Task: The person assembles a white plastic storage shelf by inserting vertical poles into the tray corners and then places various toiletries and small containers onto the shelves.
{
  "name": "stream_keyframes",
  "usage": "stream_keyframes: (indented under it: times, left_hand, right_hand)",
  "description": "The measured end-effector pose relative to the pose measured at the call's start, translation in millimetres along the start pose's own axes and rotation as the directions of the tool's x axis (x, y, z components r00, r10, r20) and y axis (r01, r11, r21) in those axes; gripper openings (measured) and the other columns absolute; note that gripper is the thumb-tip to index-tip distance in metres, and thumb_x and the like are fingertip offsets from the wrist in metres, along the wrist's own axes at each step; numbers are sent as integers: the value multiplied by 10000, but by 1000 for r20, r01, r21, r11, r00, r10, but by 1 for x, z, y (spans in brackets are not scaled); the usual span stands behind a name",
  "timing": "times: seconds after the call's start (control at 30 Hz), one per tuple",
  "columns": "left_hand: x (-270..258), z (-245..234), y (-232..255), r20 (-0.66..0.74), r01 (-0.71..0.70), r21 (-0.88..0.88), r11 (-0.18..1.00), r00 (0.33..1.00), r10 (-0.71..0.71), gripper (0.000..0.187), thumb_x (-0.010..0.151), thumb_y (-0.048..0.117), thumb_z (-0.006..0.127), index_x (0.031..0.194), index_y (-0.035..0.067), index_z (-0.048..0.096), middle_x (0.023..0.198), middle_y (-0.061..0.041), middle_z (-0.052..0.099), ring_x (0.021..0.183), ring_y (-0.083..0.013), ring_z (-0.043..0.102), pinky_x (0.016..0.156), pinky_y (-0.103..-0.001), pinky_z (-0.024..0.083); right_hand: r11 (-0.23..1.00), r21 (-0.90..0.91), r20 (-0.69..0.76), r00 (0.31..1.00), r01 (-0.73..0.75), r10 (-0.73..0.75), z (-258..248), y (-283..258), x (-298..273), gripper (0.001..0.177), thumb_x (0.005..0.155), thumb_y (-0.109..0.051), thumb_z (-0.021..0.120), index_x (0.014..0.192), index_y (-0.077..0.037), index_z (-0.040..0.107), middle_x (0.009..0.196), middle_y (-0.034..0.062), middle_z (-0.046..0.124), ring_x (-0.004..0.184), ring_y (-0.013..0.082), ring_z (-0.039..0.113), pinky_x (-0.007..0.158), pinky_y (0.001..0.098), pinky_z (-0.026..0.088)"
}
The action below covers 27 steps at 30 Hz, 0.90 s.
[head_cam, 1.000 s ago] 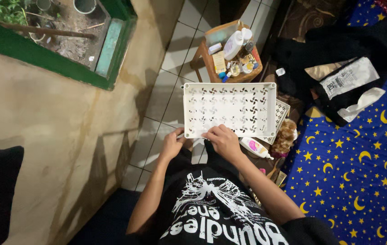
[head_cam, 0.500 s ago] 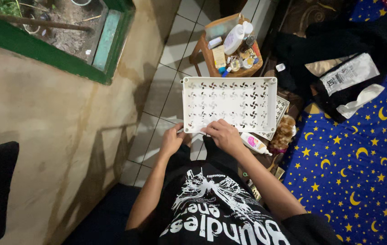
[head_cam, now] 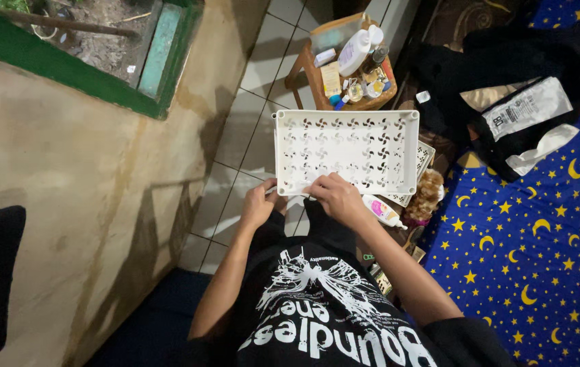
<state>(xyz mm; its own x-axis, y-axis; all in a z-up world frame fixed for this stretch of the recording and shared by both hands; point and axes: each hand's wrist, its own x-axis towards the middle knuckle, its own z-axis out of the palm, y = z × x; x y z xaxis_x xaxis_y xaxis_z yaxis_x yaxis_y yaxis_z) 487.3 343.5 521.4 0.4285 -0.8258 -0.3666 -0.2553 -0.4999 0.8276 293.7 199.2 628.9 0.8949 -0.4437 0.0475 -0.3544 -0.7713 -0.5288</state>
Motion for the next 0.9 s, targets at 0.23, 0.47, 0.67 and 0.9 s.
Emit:
stream_keyframes:
  times: [0.23, 0.47, 0.67, 0.9]
  left_hand:
    - [2, 3, -5, 4, -37, -19, 999, 999, 37, 304, 889, 183, 686, 1173, 78, 709, 1052, -186, 757, 984, -345, 750, 822, -415, 588]
    - [3, 5, -12, -20, -63, 0, 998, 998, 63, 305, 930, 225, 679, 1186, 62, 701, 1089, -184, 749, 1005, -352, 734, 838, -421, 577]
    - [8, 7, -18, -40, -84, 21, 996, 996, 85, 311, 926, 241, 710, 1170, 49, 706, 1092, -190, 755, 1036, -354, 728, 866, -425, 564]
    - [9, 10, -36, -31, -140, -118, 983, 990, 137, 341, 893, 194, 684, 1192, 30, 676, 1123, -163, 753, 1073, -291, 739, 903, -384, 583]
  right_hand:
    - [1000, -9, -15, 1000, -15, 15, 1, 1, 2, 329, 782, -52, 734, 1070, -205, 775, 938, -17, 674, 872, 236, 633, 771, 357, 549]
    - [1000, -22, -42, 999, 23, -23, 4, 3, 8, 303, 783, -62, 744, 1044, -212, 770, 941, -30, 670, 871, 219, 629, 764, 343, 545]
    - [996, -88, -32, 999, 6, -9, 10, 5, 9, 321, 772, -51, 727, 1044, -218, 766, 940, -26, 663, 861, 223, 618, 755, 345, 545]
    - [996, -93, -29, 999, 12, -15, 7, -1, 9, 278, 812, -75, 719, 1047, -219, 756, 953, -20, 653, 874, 225, 626, 759, 348, 545]
